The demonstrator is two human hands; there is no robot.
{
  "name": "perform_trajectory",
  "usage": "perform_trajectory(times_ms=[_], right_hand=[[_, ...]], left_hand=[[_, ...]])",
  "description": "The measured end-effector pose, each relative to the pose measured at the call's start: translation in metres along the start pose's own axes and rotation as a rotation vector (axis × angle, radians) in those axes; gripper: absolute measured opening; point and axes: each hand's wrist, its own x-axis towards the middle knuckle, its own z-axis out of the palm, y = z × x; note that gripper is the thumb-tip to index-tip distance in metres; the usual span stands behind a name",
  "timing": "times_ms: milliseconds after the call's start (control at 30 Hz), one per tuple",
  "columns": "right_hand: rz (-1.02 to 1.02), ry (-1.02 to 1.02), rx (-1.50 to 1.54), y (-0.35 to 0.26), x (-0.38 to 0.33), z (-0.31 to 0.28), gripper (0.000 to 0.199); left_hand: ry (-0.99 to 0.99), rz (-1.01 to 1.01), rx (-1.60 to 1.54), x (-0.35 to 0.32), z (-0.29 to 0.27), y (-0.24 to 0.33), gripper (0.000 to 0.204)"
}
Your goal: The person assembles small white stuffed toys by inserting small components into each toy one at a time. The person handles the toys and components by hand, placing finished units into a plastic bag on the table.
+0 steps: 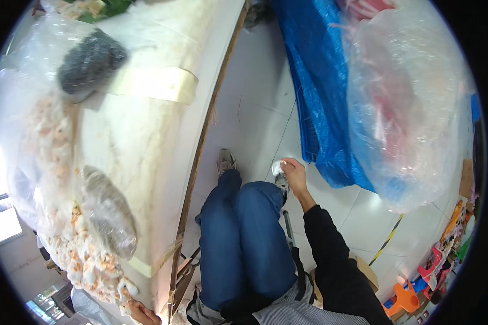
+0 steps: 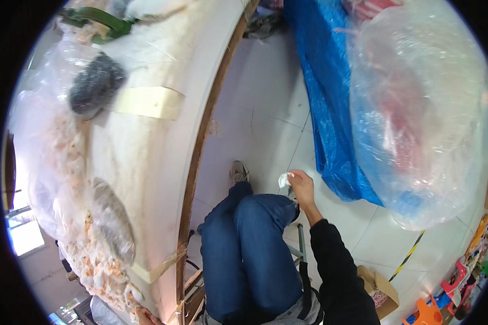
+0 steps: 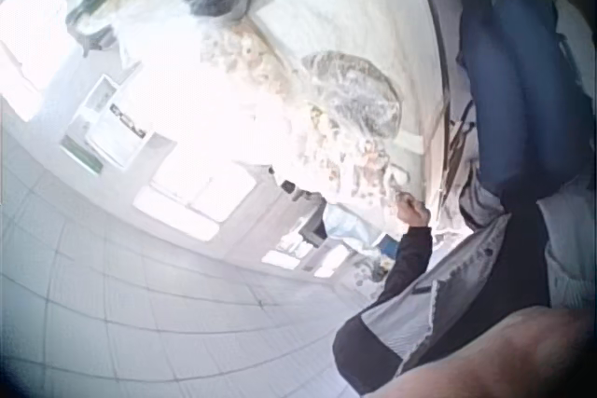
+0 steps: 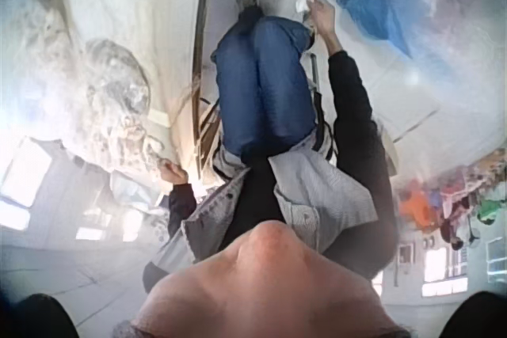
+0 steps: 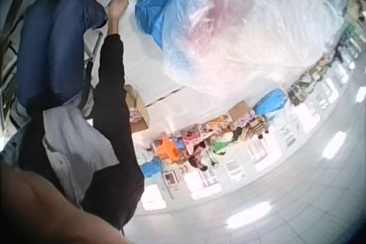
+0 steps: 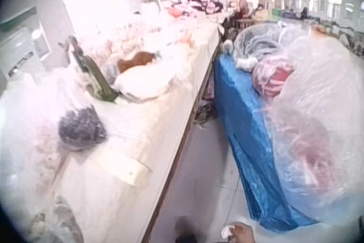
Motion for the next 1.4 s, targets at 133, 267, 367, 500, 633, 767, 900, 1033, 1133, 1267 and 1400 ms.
perform_trajectory(times_ms=[133,267,367,500,633,767,900,1033,1133,1267,1400], right_hand=[[-0.082,0.042,0.044,-0.081,-0.078,-0.029,0.028],[-0.222,0.007,0.122,-0.157,-0.146,-0.021,0.017],[-0.456,0.019,0.093,-0.184,-0.172,-0.024,0.014],[-0.573,0.068,0.215,-0.227,-0.195,-0.015,0.014],[-0.675,0.022,0.172,-0.273,-0.222,0.007,0.013],[-0.681,-0.06,0.209,-0.292,-0.25,0.046,0.018],[-0.792,-0.152,0.243,-0.295,-0.285,0.104,0.022],[-0.95,-0.187,0.082,-0.288,-0.321,0.148,0.017],[-0.973,-0.248,0.053,-0.277,-0.344,0.17,0.015],[-0.908,-0.252,0.06,-0.255,-0.354,0.176,0.013],[-0.882,-0.21,0.132,-0.254,-0.349,0.178,0.015]], left_hand=[[0.162,0.23,-0.154,0.055,0.011,0.019,0.027],[0.014,0.136,-0.103,0.016,0.015,-0.005,0.029],[-0.021,0.168,-0.06,0.02,0.019,-0.013,0.029],[0.061,0.294,-0.096,0.032,0.029,-0.011,0.03],[0.144,0.349,-0.008,0.035,0.026,-0.001,0.025],[0.033,0.213,-0.246,0.037,0.024,0.01,0.02],[0.067,0.192,-0.41,0.044,0.015,0.016,0.013],[0.161,0.235,-0.531,0.054,0.004,0.037,0.008],[0.116,0.194,-0.603,0.052,-0.007,0.038,0.008],[0.097,0.18,-0.688,0.05,-0.002,0.032,0.008],[0.052,0.179,-0.687,0.05,-0.001,0.029,0.008]])
